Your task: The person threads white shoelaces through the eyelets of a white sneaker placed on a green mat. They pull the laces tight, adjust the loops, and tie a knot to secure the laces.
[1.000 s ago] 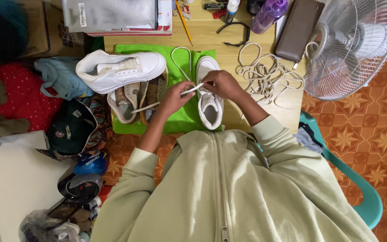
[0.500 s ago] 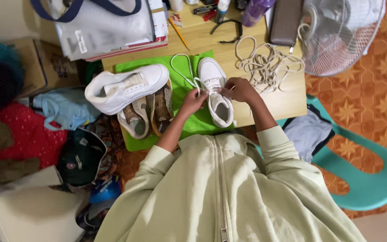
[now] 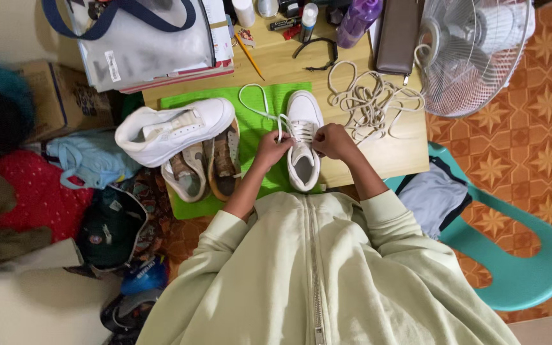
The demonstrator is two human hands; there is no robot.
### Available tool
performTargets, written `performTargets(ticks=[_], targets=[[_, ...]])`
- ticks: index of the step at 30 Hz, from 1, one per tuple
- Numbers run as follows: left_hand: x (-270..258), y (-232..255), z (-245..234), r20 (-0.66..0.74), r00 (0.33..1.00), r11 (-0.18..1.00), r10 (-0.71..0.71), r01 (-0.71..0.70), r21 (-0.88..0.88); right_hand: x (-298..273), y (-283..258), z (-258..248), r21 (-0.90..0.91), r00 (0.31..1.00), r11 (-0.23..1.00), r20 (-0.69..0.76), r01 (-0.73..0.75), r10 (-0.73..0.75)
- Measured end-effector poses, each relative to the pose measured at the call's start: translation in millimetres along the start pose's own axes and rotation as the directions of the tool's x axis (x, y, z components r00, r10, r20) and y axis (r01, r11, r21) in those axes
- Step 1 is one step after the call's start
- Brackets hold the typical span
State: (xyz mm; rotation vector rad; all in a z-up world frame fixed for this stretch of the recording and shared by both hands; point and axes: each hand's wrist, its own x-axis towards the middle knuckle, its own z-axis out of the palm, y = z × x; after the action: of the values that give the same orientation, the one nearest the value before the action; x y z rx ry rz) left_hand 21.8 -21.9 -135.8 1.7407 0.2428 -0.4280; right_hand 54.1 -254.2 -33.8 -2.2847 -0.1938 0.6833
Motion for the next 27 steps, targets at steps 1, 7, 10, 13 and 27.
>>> performTargets(ticks=[1,7,10,13,27], targets=[[-1,-3,4,-0.006,1.0,1.0,0.003,-0.003,-0.004,2,4,-2,0.053,1.0,0.999,0.019,-0.013,0.012],[-14,8,8,-0.084,0.995,0.999,0.05,-0.052,-0.015,1,25,0,0.345,0.997,0.938,0.041,0.041,-0.059],[-25,40,-18,-0.095,0.993,0.996,-0.064,0.07,0.062,10,35,-11,0.551,0.998,0.833,0.023,0.038,-0.061],[-39,78,-55,-0.118,0.989,0.953,-0.09,0.119,0.278,11,44,-23,0.431,0.999,0.902,-0.009,0.034,-0.033],[-65,182,-80,-0.168,0.773,0.767,0.611,-0.527,0.366,22,24,-6,0.128,0.934,0.925,-0.052,0.357,-0.353]])
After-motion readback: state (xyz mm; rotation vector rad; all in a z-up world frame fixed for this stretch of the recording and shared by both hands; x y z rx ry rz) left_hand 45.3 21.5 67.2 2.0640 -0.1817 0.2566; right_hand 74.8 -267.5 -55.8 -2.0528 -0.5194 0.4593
